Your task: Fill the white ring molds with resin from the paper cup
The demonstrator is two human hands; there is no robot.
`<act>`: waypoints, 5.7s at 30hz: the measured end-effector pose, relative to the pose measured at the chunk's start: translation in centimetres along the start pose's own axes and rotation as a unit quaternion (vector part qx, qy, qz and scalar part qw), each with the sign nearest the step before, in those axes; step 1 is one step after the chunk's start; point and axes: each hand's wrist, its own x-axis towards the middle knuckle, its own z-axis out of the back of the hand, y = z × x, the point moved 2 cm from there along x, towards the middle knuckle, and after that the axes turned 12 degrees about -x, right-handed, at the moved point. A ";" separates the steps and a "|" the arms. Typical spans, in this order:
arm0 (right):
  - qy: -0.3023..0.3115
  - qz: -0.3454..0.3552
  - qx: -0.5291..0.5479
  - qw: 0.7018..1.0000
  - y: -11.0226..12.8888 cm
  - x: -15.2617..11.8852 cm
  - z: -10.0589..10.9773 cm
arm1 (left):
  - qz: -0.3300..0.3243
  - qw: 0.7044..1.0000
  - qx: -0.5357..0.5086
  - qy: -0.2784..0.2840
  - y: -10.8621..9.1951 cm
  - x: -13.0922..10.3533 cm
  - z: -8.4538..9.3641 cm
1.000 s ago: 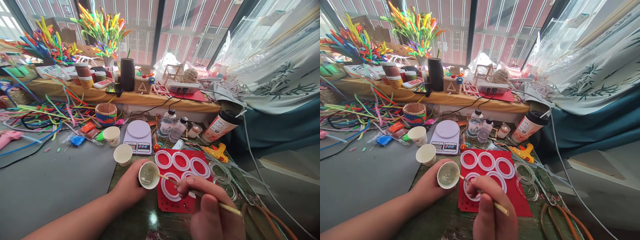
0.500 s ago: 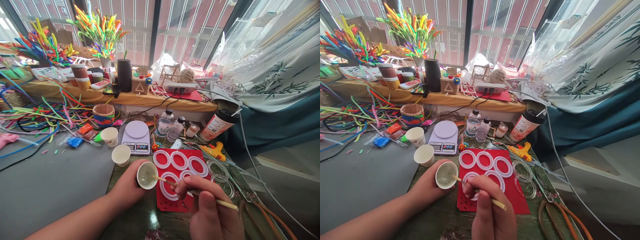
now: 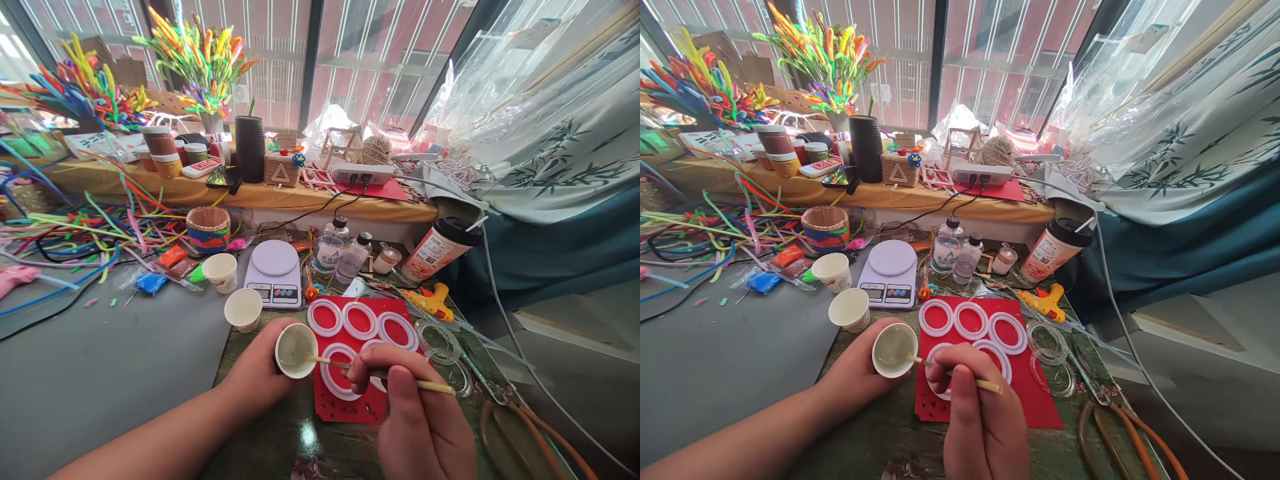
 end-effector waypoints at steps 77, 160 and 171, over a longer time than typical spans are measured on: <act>-0.029 0.017 -0.001 0.999 -0.1 -0.2 0.1 | -0.014 1.000 0.018 0.007 0.5 0.1 -0.1; 0.030 0.003 0.011 0.999 0.1 -0.2 0.0 | -0.016 0.999 0.045 0.009 -0.3 0.2 -0.2; 0.021 -0.001 0.012 1.000 0.0 -0.2 -0.1 | -0.017 0.999 0.045 0.012 -0.4 0.1 -0.2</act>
